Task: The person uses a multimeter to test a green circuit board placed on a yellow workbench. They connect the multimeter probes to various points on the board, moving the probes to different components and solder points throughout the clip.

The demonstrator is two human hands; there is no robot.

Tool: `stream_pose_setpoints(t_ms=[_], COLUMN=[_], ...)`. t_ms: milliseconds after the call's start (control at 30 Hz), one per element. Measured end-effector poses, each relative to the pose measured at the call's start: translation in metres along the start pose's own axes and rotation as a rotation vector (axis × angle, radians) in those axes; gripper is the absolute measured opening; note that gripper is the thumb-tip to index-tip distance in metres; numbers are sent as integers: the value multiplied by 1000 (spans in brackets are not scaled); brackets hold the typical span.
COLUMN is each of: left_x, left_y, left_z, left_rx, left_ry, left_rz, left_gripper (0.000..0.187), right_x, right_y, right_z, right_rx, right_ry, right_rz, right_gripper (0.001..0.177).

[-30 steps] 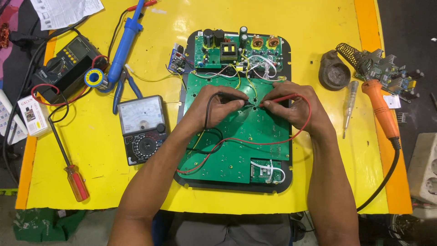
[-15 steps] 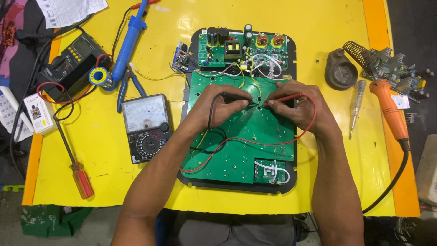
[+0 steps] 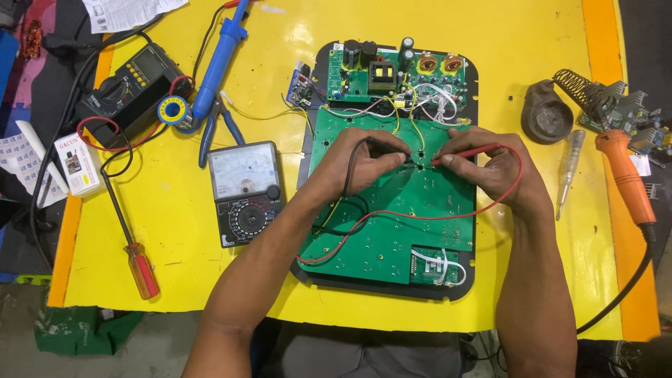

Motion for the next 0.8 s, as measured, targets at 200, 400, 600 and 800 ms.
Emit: stream_pose_setpoints(t_ms=[200, 400, 600, 800], left_x=[1, 0, 0, -1], left_y=[1, -5, -4, -8], left_z=[0, -1, -2, -2], left_rx=[11, 53, 72, 85], left_ry=[15, 18, 24, 17], left_rz=[5, 5, 37, 50], left_gripper=[18, 19, 19, 18], right_x=[3, 3, 1, 2], right_y=[8, 13, 5, 13], right_z=[-2, -3, -1, 0], right_rx=[6, -24, -21, 17], right_ry=[28, 14, 14, 44], right_rz=[6, 30, 33, 28], right_gripper=[11, 12, 10, 11])
Point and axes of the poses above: each hand's wrist, its own x-axis towards the middle knuckle, its own z-axis out of the back of the hand, y = z × x, the point moved 5 cm from there along x, towards the middle knuckle, and after that the axes turned 4 degrees about -x, right-handed, at the moved point
